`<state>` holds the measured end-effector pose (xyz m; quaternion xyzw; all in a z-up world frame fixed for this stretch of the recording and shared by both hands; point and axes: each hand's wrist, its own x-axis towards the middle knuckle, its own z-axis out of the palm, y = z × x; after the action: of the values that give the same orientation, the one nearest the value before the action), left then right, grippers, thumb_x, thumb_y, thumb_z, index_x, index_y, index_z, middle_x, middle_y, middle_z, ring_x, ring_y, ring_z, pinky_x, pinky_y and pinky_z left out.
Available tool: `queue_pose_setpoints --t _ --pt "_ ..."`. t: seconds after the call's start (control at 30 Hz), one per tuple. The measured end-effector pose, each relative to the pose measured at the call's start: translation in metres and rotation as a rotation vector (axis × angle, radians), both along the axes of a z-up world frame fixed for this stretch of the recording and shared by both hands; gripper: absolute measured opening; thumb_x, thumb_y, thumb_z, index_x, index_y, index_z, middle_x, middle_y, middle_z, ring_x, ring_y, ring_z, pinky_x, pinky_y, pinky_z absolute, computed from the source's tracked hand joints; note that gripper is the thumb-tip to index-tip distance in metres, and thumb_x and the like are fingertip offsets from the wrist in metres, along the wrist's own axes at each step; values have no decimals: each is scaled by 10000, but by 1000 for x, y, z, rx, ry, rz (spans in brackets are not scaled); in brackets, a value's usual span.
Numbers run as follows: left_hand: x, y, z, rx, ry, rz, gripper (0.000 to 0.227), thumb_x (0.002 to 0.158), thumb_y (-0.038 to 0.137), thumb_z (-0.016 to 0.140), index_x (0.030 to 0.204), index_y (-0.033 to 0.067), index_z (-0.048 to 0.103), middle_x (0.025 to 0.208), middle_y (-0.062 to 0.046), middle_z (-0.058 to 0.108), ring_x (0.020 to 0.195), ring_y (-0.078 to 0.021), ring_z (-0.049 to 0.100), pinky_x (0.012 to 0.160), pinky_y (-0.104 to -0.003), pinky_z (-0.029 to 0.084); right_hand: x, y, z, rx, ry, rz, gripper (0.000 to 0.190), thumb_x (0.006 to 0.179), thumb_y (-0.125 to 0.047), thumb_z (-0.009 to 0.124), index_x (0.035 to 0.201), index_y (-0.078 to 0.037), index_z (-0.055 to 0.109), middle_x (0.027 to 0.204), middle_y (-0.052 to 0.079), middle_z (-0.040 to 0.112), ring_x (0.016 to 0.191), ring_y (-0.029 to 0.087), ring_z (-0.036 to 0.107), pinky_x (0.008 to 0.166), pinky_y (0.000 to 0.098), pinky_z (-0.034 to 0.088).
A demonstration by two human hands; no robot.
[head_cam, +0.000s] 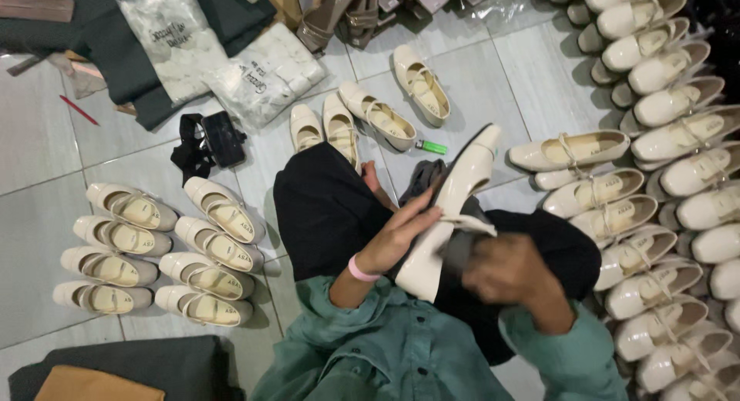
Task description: The person sits on the floor and wipes a white flat shoe with a dark cloth. They apply liquid from a bottle to the cloth and wipe the shoe's exterior and interior surfaces repeatedly.
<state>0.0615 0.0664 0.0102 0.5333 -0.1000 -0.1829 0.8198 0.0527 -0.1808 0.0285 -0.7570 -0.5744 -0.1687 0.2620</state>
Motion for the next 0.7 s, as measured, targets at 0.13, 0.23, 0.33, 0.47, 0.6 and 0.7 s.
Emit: queue_pose_setpoints --t 0.13,0.23,0.33,0.47,0.6,0.7 --pt "7 -2 1 -57 46 -68 620 1064 220 529 1604 -16 336 1538 -118 488 1388 -173 444 1171 -281 318 4 -1 3 -20 74 -15 126 689 -247 785 740 -204 678 794 10 667 636 242 683 503 378 525" --pt "3 -2 2 -40 56 -48 624 1068 229 520 1611 -7 324 1547 -120 465 1409 -170 421 1177 -274 305 -1 5 4 -77 138 -67 179 688 -276 796 764 -154 690 821 77 671 578 253 635 500 381 528" --pt "-1 -5 2 46 -63 28 611 1078 232 515 1607 -11 332 1582 -131 449 1464 -175 392 1211 -270 267 -8 10 11 -175 117 -272 190 696 -242 815 661 -162 646 703 46 626 506 258 599 437 412 472" --pt "4 -6 4 246 -161 127 609 1067 222 547 1601 -7 365 1464 -182 517 1385 -217 459 1193 -297 290 -7 22 25 -164 185 13 195 709 -288 811 653 -183 655 668 35 612 472 241 589 411 395 462" --pt "1 -8 3 317 -165 240 642 1071 261 536 1621 16 313 1372 -162 547 1268 -229 513 1167 -315 332 -2 20 32 -130 170 -127 302 739 -305 827 618 -141 603 657 52 583 498 251 598 450 392 475" --pt "0 -8 3 304 -150 237 659 1067 259 552 1626 8 309 1301 -162 540 1242 -251 496 1164 -326 313 0 18 33 -100 111 -285 218 729 -292 815 779 -100 724 735 88 626 538 269 610 464 380 469"
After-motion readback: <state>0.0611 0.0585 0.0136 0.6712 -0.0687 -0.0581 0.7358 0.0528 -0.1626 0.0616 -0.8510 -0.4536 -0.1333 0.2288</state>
